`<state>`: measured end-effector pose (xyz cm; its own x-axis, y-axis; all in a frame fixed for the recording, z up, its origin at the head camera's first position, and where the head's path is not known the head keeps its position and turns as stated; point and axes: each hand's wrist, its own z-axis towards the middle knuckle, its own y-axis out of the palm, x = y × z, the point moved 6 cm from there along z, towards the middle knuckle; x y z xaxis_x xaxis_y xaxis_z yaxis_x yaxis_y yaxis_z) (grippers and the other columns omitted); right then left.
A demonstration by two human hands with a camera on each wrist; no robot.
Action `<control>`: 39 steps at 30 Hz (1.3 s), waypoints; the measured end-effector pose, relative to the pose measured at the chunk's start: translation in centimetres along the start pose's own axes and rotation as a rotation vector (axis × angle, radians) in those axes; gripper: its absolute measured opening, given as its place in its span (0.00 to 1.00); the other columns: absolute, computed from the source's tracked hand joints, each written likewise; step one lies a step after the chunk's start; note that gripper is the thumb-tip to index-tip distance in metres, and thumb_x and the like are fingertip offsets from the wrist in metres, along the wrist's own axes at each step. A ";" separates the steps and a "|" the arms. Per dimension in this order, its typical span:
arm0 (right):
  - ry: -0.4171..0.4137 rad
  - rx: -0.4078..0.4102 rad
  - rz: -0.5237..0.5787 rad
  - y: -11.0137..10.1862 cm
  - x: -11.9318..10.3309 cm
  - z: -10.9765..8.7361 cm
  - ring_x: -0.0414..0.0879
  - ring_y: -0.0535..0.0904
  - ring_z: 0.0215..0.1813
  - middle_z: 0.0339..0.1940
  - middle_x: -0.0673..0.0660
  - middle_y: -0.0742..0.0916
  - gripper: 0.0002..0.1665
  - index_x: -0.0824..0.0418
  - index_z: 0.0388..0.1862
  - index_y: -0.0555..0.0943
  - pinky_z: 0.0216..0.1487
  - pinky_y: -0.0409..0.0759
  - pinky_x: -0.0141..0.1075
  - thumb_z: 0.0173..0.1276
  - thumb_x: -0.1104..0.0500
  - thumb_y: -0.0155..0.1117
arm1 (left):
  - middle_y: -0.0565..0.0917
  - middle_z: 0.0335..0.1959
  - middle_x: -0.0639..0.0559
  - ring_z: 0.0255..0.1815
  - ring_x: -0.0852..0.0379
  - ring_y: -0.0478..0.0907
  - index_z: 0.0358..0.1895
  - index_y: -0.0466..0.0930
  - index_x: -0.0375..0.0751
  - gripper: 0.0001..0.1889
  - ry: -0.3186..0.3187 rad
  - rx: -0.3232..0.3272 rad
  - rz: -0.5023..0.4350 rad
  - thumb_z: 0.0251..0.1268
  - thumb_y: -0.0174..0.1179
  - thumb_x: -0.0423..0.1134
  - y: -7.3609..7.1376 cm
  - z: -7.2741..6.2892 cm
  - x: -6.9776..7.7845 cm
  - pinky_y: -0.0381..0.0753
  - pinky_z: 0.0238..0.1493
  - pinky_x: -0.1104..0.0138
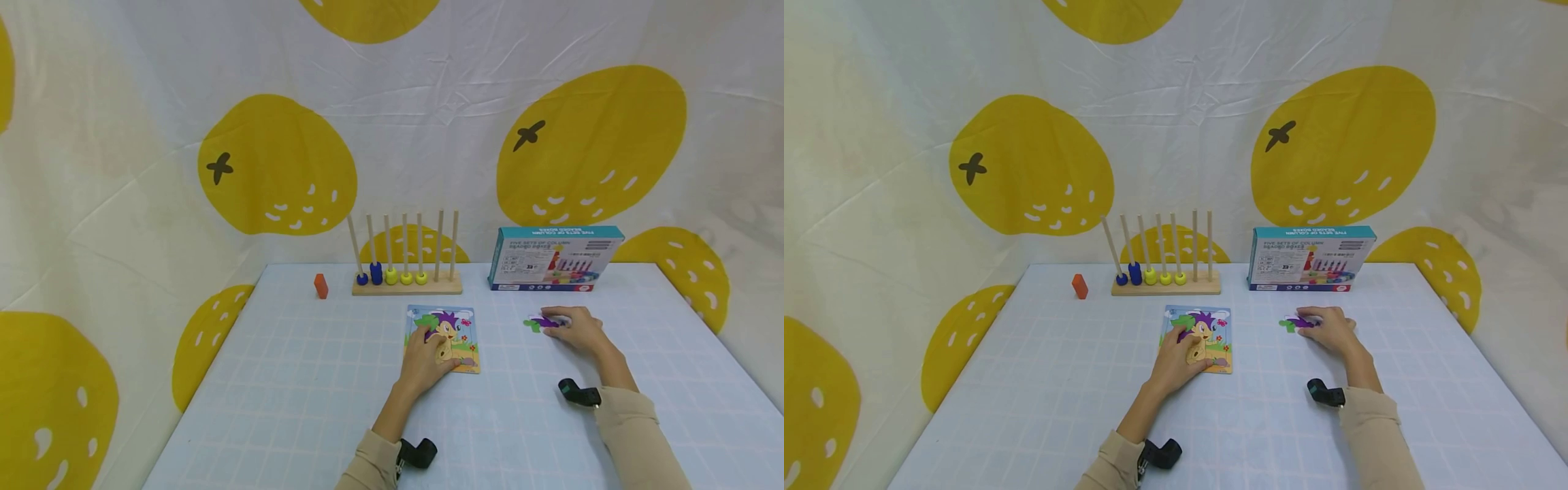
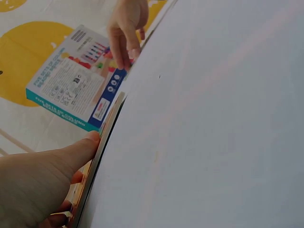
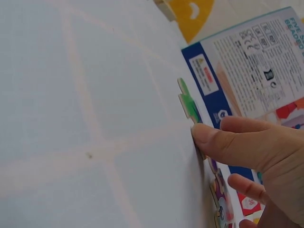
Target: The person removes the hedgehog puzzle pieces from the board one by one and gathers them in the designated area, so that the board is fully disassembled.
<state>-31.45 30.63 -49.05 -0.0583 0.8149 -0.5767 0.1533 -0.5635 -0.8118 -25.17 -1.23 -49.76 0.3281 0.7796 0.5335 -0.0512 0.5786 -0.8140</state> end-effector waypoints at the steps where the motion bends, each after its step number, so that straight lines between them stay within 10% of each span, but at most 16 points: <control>1: 0.001 -0.002 0.003 0.0 0.0 0.0 0.73 0.58 0.63 0.60 0.71 0.75 0.32 0.62 0.61 0.74 0.52 0.48 0.72 0.59 0.51 0.68 | 0.67 0.64 0.39 0.66 0.41 0.62 0.52 0.79 0.42 0.27 -0.001 -0.001 0.000 0.54 0.65 0.56 0.0 0.0 0.0 0.66 0.62 0.49; 39: -0.024 0.034 -0.018 0.3 -0.4 -0.6 0.75 0.56 0.62 0.63 0.74 0.71 0.30 0.65 0.62 0.72 0.51 0.49 0.74 0.63 0.55 0.64 | 0.69 0.62 0.41 0.65 0.45 0.63 0.54 0.81 0.43 0.29 0.012 0.011 0.128 0.56 0.62 0.60 0.2 0.0 0.2 0.60 0.67 0.52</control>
<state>-30.79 30.20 -49.06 -0.0844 0.8216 -0.5638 0.1182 -0.5536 -0.8244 -25.10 -0.97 -49.79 0.3297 0.8441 0.4229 -0.1040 0.4777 -0.8723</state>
